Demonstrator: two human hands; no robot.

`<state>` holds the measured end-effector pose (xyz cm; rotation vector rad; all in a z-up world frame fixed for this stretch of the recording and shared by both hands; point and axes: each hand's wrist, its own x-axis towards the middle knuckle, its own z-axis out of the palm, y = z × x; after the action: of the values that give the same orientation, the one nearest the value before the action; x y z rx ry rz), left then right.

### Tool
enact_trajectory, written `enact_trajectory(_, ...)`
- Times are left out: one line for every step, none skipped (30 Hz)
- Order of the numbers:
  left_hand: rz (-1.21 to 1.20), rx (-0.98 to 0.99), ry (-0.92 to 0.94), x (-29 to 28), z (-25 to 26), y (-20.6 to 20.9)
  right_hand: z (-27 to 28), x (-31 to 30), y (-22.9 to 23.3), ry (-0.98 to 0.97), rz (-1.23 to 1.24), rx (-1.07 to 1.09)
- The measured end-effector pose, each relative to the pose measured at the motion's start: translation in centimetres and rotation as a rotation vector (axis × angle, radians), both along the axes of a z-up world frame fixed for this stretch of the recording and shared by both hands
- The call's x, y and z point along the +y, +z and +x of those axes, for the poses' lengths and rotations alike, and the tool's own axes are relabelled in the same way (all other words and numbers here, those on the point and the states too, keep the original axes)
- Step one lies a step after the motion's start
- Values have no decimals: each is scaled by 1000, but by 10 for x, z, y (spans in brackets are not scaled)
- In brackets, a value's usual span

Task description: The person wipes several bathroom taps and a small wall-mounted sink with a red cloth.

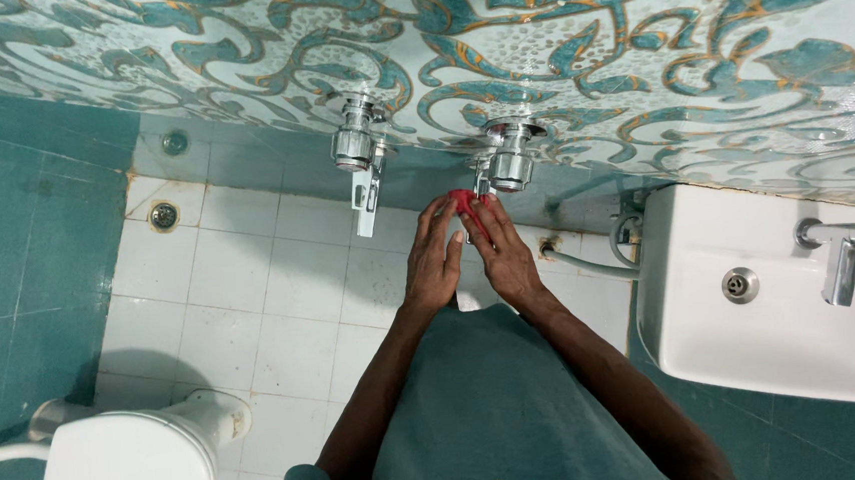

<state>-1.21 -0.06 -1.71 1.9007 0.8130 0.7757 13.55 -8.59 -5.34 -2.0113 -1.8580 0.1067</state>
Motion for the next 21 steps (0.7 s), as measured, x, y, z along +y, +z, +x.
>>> enact_trajectory(26,18,-26,-3,-3,-5,-1,-9,-5,30,-29,-40)
enact_trajectory(24,17,-24,-7,-7,-11,-2,-18,-10,32,-31,-41)
enact_trajectory(1,16,-61,-13,-9,-16,-3,-26,-14,107,16,-8)
enact_trajectory(-22,15,-97,-17,-10,-22,-3,-31,-17,181,65,26)
enact_trajectory(-25,14,-101,-20,-10,-27,-3,-35,-19,177,62,25)
enact_trajectory(-78,53,-107,-24,-9,-31,-3,-38,-19,143,7,83)
enact_trajectory(-128,94,-108,-26,-9,-34,-4,-40,-19,113,-46,142)
enact_trajectory(-129,96,-107,-24,-9,-37,-6,-38,-18,114,-46,144)
enact_trajectory(-125,111,-140,-18,-7,-39,-9,-35,-16,60,64,285)
enact_trajectory(-121,126,-173,-13,-5,-40,-12,-33,-13,6,175,425)
enact_trajectory(-118,125,-167,-8,-2,-41,-13,-30,-9,13,177,424)
enact_trajectory(-118,104,-151,-4,0,-41,-14,-28,-4,-67,190,577)
enact_trajectory(-117,86,-134,1,1,-41,-15,-26,0,-146,202,733)
enact_trajectory(-113,86,-126,4,3,-41,-15,-25,3,-137,203,735)
enact_trajectory(-86,74,-82,6,5,-41,-15,-25,5,-209,226,850)
enact_trajectory(-59,61,-39,8,7,-41,-15,-24,4,-283,247,965)
enact_trajectory(-55,63,-38,8,11,-42,-12,-23,1,-281,250,967)
enact_trajectory(-82,62,15,9,15,-42,-7,-19,-4,-362,187,1131)
enact_trajectory(-111,59,63,9,21,-43,-2,-16,-10,-448,118,1291)
enact_trajectory(-110,59,59,13,27,-46,3,-8,-19,-451,122,1291)
enact_trajectory(-121,28,95,18,35,-50,10,1,-29,-466,199,1296)
